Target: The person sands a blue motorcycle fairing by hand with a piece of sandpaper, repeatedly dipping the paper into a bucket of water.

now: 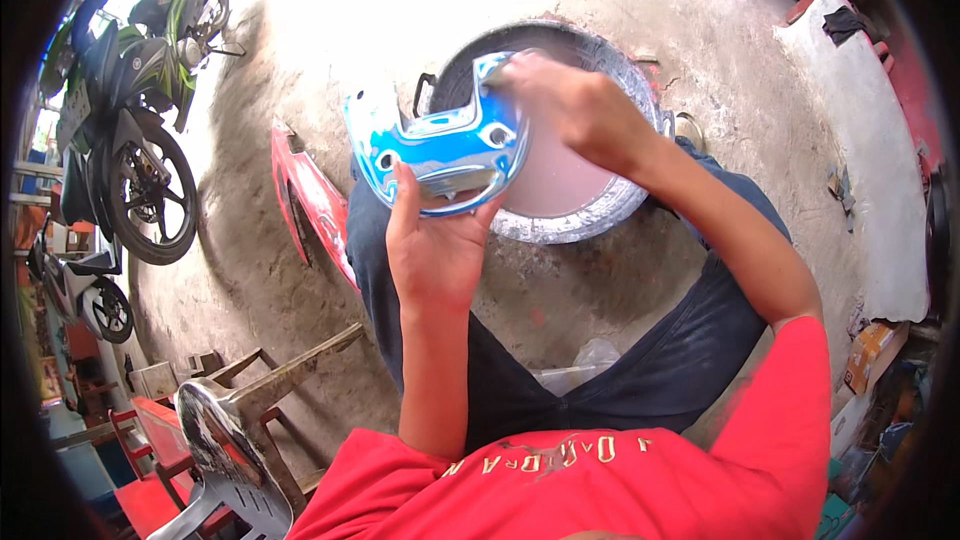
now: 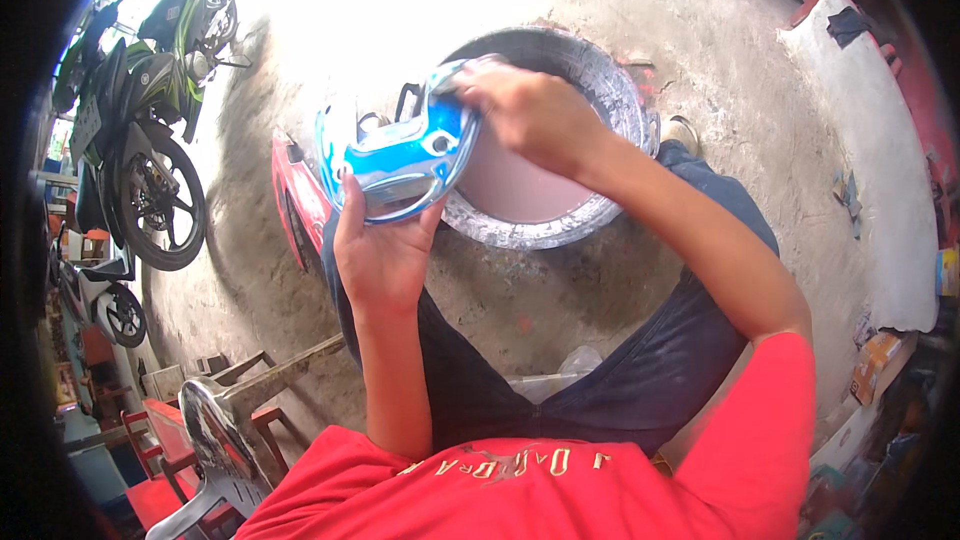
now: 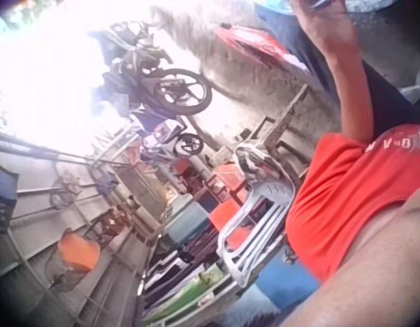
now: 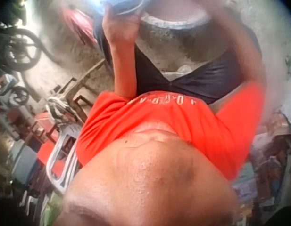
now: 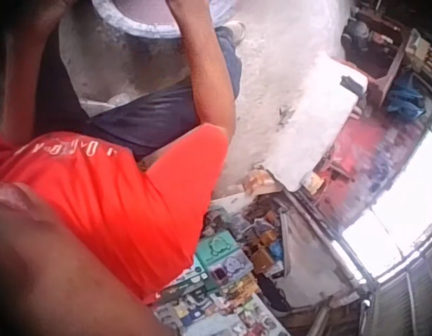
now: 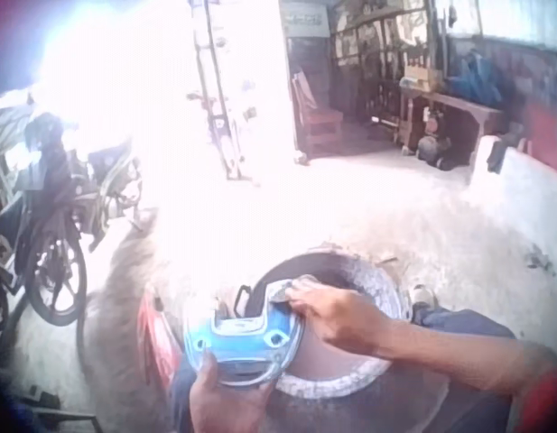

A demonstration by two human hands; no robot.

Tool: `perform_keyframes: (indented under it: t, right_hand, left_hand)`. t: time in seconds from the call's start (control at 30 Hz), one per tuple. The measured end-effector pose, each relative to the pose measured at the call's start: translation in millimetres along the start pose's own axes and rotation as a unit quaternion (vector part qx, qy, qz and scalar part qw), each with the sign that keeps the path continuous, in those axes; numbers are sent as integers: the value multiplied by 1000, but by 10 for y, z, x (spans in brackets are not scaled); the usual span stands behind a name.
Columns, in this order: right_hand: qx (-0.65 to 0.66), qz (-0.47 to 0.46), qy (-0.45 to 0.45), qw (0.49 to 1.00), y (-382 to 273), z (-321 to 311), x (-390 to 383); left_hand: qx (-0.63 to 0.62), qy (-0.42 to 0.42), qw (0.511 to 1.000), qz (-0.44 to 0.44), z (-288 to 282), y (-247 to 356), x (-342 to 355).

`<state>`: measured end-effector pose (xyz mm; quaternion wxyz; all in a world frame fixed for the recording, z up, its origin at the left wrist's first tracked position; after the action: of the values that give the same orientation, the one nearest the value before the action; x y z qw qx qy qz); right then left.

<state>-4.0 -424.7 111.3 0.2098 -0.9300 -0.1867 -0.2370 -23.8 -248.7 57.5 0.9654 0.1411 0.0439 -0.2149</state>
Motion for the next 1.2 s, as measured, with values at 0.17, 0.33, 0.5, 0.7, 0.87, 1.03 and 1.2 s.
perform_keyframes:
  t: [0.17,0.33,0.5,0.7,0.87,1.03,1.2]
  right_hand:
    - [-8,-118,28,993,-884,5,-219]
    - [-55,-7,36,998,-21,72,-69]
    - [3,-137,3,991,-778,111,-272]
    - [-28,-89,18,995,-652,110,-244]
    - [-5,-31,14,999,-317,102,-105]
    - [-26,-104,18,994,-809,98,-230]
    - [-1,21,4,1000,-159,56,32]
  left_hand:
    - [-62,-41,996,-51,-163,43,15]
    - [-29,67,997,-16,-157,-24,9]
    - [-51,37,997,-44,-269,65,50]
    - [-11,88,996,22,-209,176,16]
    - [-15,45,999,20,-258,211,27]
    - [35,87,994,54,-231,256,-4]
    - [37,107,990,79,-235,256,7]
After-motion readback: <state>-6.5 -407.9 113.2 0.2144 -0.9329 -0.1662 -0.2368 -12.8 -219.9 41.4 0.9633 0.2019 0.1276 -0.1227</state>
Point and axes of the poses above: each hand's wrist, its own x-axis towards the middle knuckle, its own z-axis out of the palm, y = z × x, the point moved 8 cm from there along x, towards the middle knuckle, and after that the axes turned 9 degrees about -x, right-handed, at the moved point
